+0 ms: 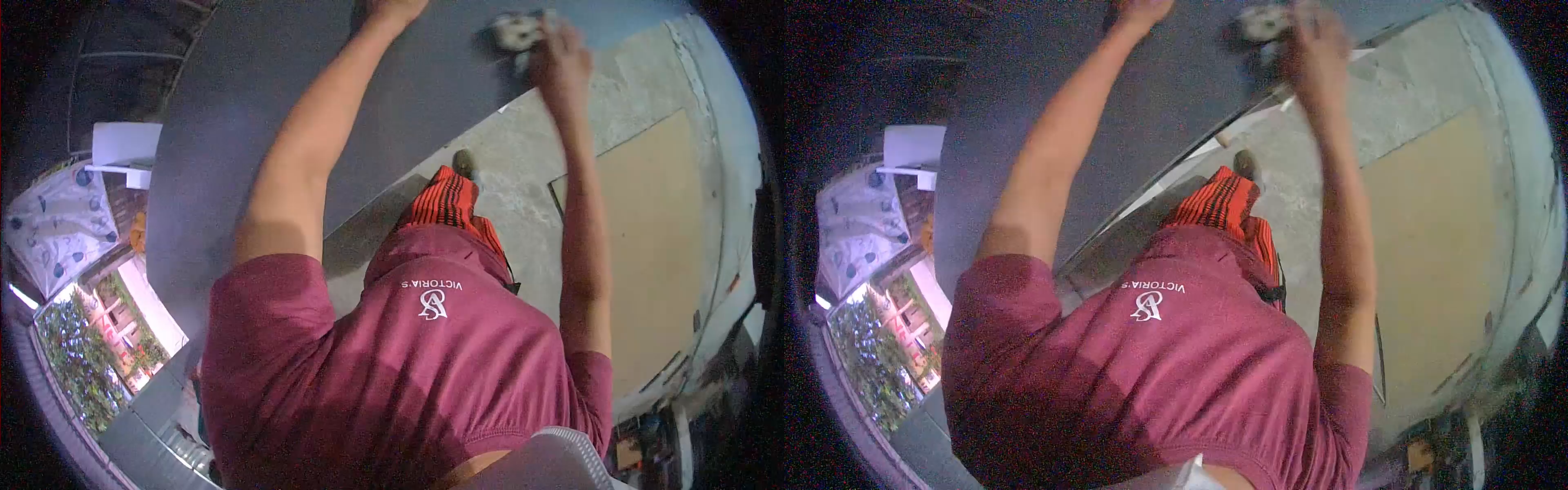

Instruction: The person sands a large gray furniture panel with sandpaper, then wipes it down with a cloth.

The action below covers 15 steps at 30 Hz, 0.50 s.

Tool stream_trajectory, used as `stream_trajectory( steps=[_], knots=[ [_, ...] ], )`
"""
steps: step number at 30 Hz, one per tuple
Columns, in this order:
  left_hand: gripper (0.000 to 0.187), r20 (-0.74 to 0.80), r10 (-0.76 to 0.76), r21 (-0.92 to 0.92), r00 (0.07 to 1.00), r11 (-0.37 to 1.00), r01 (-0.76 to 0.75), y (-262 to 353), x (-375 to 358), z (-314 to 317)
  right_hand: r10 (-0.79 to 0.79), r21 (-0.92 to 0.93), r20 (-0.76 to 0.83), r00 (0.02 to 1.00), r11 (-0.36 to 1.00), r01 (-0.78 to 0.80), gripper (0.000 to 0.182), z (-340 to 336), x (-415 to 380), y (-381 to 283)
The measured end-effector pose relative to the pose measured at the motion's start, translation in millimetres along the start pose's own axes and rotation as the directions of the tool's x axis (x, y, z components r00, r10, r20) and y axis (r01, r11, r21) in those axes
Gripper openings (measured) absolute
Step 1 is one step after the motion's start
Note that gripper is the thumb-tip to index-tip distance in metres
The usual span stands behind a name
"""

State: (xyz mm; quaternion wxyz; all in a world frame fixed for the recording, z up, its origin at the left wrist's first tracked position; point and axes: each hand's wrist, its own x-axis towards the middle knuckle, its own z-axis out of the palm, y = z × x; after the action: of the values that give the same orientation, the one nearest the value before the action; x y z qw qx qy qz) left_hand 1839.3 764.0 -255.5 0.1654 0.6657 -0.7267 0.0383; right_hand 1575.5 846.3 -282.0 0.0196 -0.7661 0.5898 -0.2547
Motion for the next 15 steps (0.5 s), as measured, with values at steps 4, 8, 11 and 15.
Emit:
stream_trajectory(
  steps=[4, 8, 11, 15],
  knots=[
    [0.05, 0.073, 0.047, -0.043, 0.996, 0.998, -0.044, -35.7, -81.9, -40.4, -0.063, -0.243, -0.158, 0.985, 0.97, 0.023, 0.052, 4.1, -4.6, -14.7],
    [0.049, 0.107, -0.051, -0.033, 0.993, 0.998, 0.055, -100.6, -160.5, -84.6, -0.216, -0.075, -0.059, 0.975, 0.974, 0.211, 0.055, 14.0, -65.3, -151.4],
    [0.047, 0.036, -0.129, -0.049, 0.991, 0.99, 0.13, -133.5, -180.3, -87.0, -0.328, 0.114, -0.021, 0.944, 0.938, 0.328, 0.057, 16.3, -125.1, -231.1],
    [0.047, -0.05, -0.1, -0.09, 0.994, 0.991, 0.095, -137.5, -185.0, -76.9, -0.356, 0.098, 0.013, 0.934, 0.93, 0.354, 0.057, 14.4, -148.5, -243.4]
  ],
)
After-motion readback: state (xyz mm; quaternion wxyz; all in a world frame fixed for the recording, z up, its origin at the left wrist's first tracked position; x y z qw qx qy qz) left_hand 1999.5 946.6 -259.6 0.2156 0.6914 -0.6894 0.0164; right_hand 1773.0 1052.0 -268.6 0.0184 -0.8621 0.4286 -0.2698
